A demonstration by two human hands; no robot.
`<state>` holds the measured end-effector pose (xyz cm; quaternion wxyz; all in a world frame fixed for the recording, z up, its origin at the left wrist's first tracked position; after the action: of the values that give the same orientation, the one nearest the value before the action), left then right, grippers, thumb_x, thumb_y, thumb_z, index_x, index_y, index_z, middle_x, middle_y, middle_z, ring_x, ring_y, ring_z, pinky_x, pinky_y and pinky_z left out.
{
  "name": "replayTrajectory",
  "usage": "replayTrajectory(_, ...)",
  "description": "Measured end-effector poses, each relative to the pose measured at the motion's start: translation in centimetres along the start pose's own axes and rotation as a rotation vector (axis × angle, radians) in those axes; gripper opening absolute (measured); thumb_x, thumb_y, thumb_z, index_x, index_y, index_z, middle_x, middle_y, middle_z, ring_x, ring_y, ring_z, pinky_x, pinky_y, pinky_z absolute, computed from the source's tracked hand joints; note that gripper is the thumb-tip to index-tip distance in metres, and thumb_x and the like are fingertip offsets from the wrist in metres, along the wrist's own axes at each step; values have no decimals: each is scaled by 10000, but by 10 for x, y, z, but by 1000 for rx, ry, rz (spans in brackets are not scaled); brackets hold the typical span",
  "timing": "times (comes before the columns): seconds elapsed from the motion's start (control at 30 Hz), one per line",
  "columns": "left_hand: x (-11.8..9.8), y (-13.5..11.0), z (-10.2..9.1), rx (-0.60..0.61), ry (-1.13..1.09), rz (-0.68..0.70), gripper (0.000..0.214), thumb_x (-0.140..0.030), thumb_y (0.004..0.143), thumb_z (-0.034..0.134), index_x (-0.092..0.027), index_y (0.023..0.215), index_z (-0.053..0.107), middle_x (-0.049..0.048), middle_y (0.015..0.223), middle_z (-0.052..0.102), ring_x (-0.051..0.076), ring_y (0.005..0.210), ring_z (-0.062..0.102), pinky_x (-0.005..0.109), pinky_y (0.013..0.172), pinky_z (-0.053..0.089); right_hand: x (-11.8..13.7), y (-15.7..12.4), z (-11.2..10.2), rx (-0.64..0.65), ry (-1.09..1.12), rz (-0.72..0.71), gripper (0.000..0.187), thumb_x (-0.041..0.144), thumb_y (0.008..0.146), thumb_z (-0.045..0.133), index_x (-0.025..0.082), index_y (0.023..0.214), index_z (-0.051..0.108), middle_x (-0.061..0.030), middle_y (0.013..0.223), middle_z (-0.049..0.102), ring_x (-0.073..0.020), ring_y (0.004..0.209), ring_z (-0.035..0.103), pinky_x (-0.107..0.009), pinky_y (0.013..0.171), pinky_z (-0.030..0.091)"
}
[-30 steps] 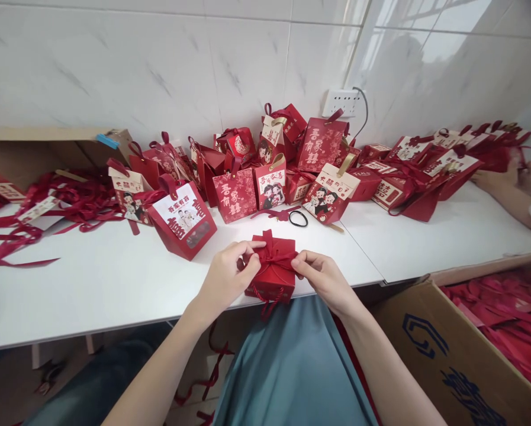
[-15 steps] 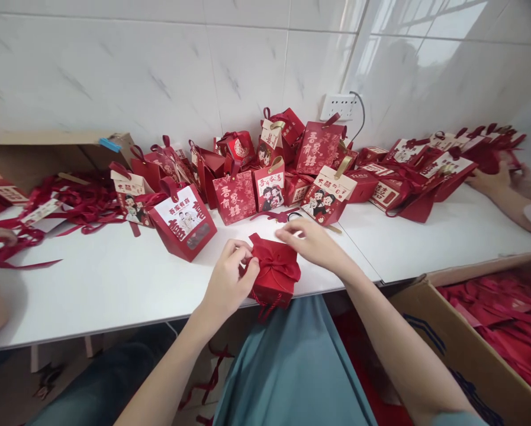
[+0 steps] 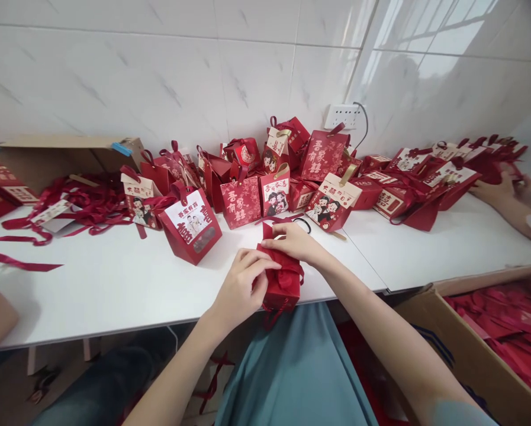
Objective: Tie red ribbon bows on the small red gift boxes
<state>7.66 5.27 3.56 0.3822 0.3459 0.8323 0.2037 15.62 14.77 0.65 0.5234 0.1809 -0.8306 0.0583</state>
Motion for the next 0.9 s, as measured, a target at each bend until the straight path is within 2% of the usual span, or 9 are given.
replayTrajectory(0.1,1,1,0,4,-10,-1,307,-24,826,410,-202,923,640,39,904,632,176,896,512,330,802,478,-15,-6,-20,-120,61,93,213,370,743,599,160,706,588,-26,719,622,-162,690,596,-285,649,472)
replayTrajectory(0.2,4,0,1,2,-16,-24,321,-34,826,406,-205,941,652,45,914,642,180,901,519,343,796,489,-39,-35,-45,-295,82,219,357,517,788,522,166,739,564,-33,714,608,-153,661,587,-277,609,464)
replayTrajectory(0.33,6,0,2,9,-24,-49,336,-47,824,404,-212,955,666,54,926,643,193,917,526,371,802,497,-64,-80,-18,-64,148,310,591,708,753,431,153,625,588,-60,665,617,-167,650,563,-315,633,465)
replayTrajectory(0.4,7,0,2,9,-29,-55,336,-53,830,403,-217,954,669,53,915,641,193,911,526,375,803,497,-65,-93,0,54,318,299,533,667,749,500,151,682,618,-59,719,635,-168,694,572,-334,704,473)
replayTrajectory(0.47,6,0,2,11,-28,-52,332,-53,832,403,-214,954,668,52,913,639,192,908,523,370,802,498,-66,-97,2,60,456,297,431,585,731,596,154,716,614,-46,732,629,-156,702,571,-331,736,465)
replayTrajectory(0.6,5,0,2,14,-8,-32,331,-39,822,410,-207,960,660,52,915,631,190,915,515,353,799,501,-62,-77,-28,-68,483,278,337,483,714,650,164,659,556,-6,660,573,-123,634,538,-282,663,433)
replayTrajectory(0.7,5,0,4,27,27,-21,348,-29,819,404,-209,978,656,53,913,620,192,912,511,357,805,497,-42,-49,-47,-60,332,165,255,409,720,654,165,702,582,12,691,563,-106,649,521,-249,640,402)
replayTrajectory(0.8,3,0,5,41,69,2,364,-14,807,404,-195,1001,654,60,920,612,198,916,504,366,818,493,-24,-21,-45,26,237,39,222,377,709,666,166,738,606,18,700,566,-99,642,503,-242,631,393)
replayTrajectory(0.9,1,0,7,50,106,21,381,-11,807,401,-195,1029,650,62,927,605,200,917,501,369,822,495,-32,-3,-34,81,167,53,236,387,681,673,162,724,618,8,670,587,-113,615,520,-255,607,407)
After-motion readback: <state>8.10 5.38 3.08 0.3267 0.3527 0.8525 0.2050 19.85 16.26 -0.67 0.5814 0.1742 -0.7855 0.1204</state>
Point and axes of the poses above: each hand's wrist, its own y-axis towards the middle knuckle, its own z-axis out of the palm, x = y × z, the point moved 10 cm from there along y, towards the middle knuckle
